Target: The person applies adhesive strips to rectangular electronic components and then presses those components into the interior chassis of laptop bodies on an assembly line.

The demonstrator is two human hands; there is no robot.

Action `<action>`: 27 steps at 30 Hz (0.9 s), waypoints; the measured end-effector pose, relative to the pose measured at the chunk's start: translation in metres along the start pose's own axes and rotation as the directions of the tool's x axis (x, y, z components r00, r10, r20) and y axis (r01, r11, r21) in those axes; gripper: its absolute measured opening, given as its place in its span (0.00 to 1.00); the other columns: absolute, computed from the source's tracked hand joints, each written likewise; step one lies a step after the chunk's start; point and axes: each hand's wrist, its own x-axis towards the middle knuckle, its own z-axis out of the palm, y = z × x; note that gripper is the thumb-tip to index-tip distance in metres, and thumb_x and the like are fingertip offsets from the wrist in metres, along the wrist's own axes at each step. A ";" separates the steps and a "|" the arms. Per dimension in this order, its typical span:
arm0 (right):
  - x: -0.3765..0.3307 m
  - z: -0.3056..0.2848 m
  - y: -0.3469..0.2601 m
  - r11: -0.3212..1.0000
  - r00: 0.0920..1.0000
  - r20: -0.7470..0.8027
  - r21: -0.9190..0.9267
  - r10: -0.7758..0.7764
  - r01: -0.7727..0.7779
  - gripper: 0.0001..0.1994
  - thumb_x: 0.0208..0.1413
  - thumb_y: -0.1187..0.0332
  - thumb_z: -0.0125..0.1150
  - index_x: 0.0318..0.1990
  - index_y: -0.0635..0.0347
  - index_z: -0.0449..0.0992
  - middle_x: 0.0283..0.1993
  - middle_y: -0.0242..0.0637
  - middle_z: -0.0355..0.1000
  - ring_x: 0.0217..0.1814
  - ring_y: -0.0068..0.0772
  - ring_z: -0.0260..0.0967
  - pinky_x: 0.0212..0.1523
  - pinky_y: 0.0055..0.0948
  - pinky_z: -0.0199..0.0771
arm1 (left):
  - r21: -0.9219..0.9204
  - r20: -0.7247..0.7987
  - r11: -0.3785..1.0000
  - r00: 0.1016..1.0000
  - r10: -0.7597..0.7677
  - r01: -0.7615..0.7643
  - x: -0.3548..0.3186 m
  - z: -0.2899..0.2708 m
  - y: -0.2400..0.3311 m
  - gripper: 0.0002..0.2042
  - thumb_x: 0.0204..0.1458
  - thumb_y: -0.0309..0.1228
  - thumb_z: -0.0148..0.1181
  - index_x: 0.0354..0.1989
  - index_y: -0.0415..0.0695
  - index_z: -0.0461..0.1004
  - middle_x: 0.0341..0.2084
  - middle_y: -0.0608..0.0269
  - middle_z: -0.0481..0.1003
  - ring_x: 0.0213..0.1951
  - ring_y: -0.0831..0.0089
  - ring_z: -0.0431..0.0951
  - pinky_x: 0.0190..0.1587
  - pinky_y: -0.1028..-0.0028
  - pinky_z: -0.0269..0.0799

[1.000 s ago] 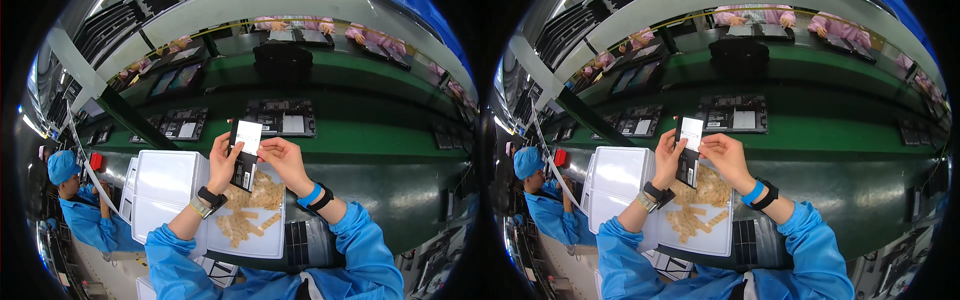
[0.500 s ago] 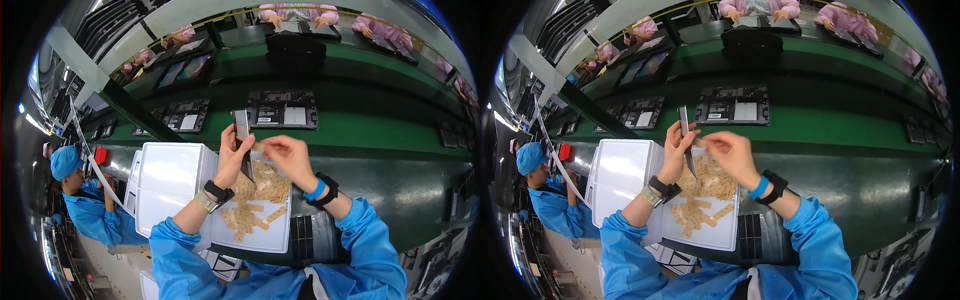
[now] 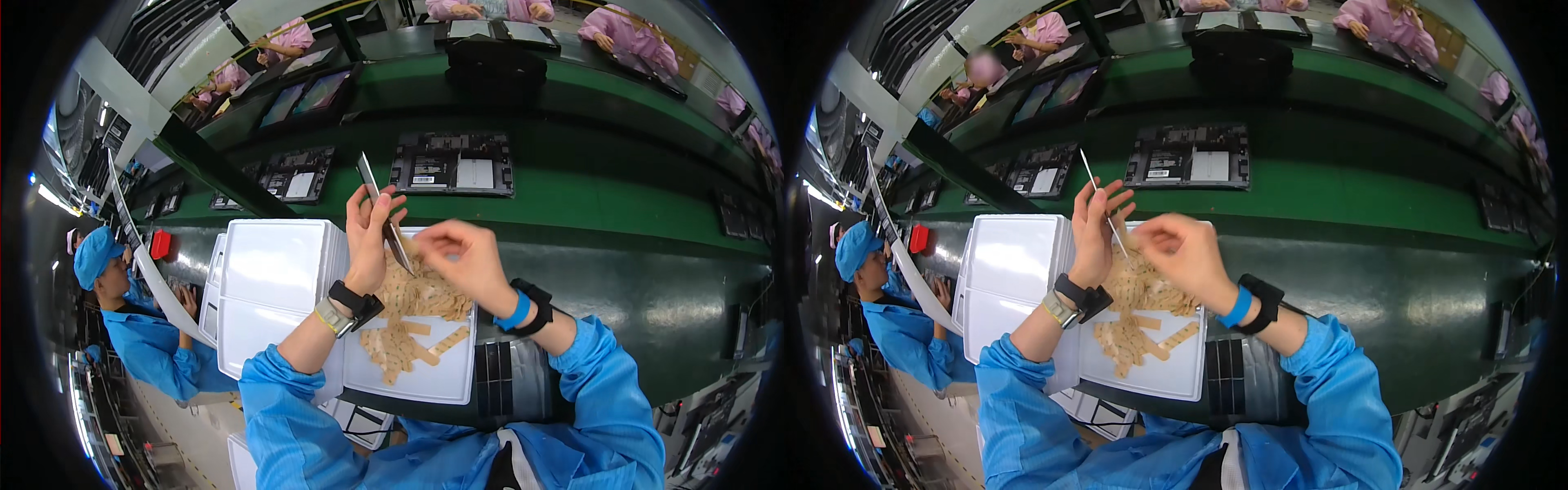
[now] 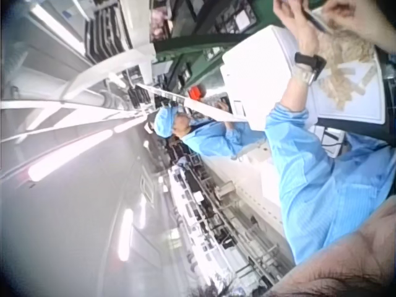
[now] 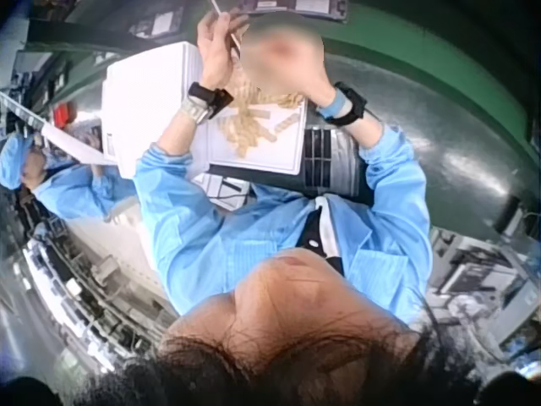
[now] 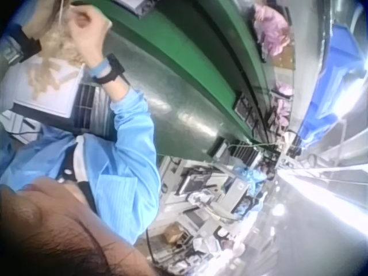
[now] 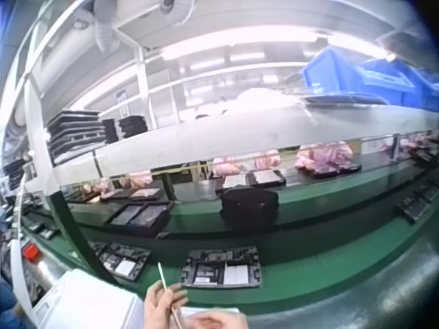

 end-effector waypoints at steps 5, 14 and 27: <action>-0.012 0.012 -0.017 0.999 0.997 0.079 -0.025 0.027 -0.025 0.11 0.60 0.76 0.70 0.49 0.71 0.82 0.43 0.39 0.83 0.42 0.24 0.83 0.45 0.23 0.85 | 0.100 0.020 0.988 0.993 0.115 -0.116 0.000 0.001 0.000 0.29 0.70 0.40 0.56 0.71 0.36 0.54 0.63 0.39 0.68 0.61 0.55 0.77 0.64 0.59 0.76; -0.018 0.014 -0.013 0.998 0.997 0.076 -0.058 0.019 -0.014 0.10 0.60 0.75 0.69 0.47 0.68 0.82 0.37 0.39 0.84 0.38 0.24 0.84 0.41 0.23 0.83 | 0.117 -0.029 0.983 0.989 0.145 -0.140 0.001 0.000 -0.001 0.30 0.70 0.40 0.57 0.71 0.36 0.54 0.62 0.40 0.69 0.59 0.55 0.78 0.63 0.59 0.77; -0.058 -0.023 -0.026 0.720 0.848 0.389 -0.463 -0.359 0.517 0.13 0.55 0.80 0.66 0.48 0.61 0.81 0.43 0.39 0.75 0.43 0.44 0.77 0.42 0.35 0.82 | -0.315 -0.109 0.945 0.986 -0.125 0.085 0.020 -0.015 0.018 0.33 0.65 0.61 0.50 0.58 0.40 0.64 0.60 0.39 0.72 0.52 0.49 0.79 0.62 0.54 0.75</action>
